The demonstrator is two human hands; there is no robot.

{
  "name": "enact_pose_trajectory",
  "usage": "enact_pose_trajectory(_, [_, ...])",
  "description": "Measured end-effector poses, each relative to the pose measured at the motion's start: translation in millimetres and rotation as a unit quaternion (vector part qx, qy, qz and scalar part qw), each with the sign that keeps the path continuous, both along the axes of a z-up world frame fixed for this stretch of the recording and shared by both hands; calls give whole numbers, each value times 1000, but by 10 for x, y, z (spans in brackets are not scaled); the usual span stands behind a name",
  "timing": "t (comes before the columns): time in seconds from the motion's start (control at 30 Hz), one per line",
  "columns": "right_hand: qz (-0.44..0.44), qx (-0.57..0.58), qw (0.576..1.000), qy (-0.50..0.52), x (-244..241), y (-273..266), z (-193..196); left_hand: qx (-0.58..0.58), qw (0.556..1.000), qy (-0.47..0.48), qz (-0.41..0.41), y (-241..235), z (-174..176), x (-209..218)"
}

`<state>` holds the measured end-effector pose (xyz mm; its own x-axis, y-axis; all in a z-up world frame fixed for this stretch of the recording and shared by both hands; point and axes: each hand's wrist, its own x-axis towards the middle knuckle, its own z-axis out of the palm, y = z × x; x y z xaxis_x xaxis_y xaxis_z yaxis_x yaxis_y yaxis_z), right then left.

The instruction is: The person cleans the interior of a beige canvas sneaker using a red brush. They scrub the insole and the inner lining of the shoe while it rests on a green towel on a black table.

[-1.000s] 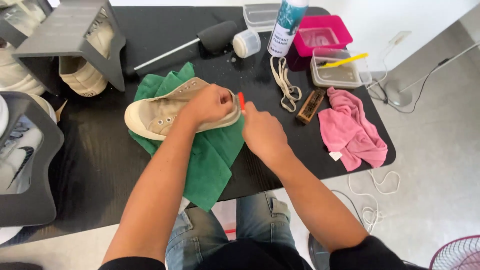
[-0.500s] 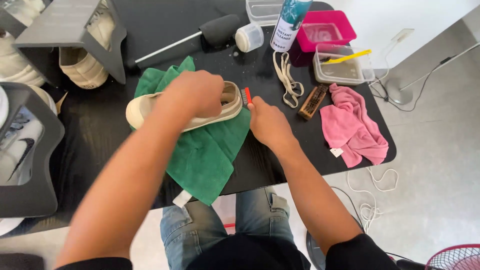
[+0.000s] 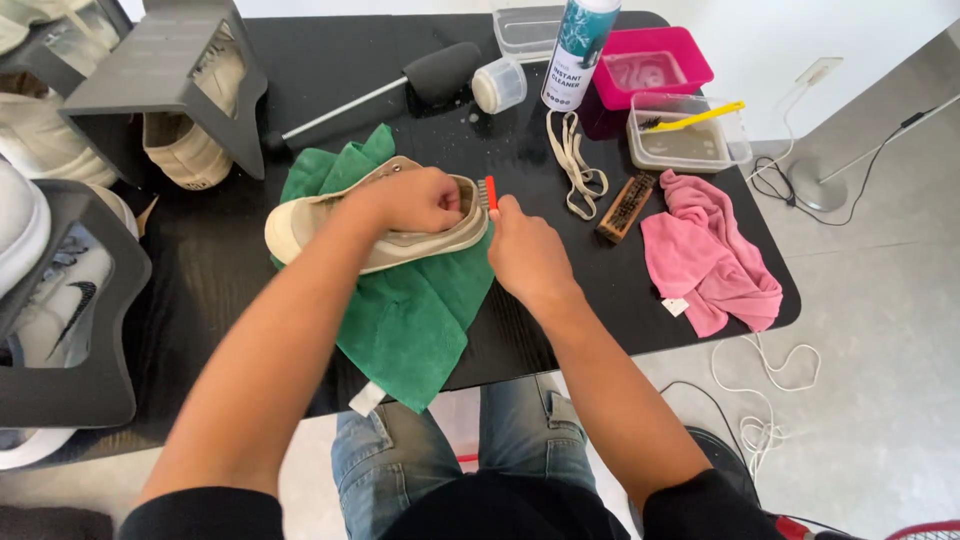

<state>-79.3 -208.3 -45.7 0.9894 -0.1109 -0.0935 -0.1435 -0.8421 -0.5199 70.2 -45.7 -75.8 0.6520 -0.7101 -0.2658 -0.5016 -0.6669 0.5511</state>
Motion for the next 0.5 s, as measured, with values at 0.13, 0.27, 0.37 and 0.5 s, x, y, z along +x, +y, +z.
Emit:
enact_pose_trajectory(0.13, [5,-45,999,28,-48,89,24,-21,997,-12,73,-79,-28,-106])
enact_pose_trajectory(0.27, [-3,-54,998,25,-23,108,12,-35,996,0,82,-87,17,-199])
enact_pose_trajectory(0.37, [1,-54,998,16,-27,133,84,-43,993,-1,109,-112,46,-221])
enact_pose_trajectory(0.5, [-22,-26,999,30,-156,178,189,-62,987,18,148,-189,-350,-45])
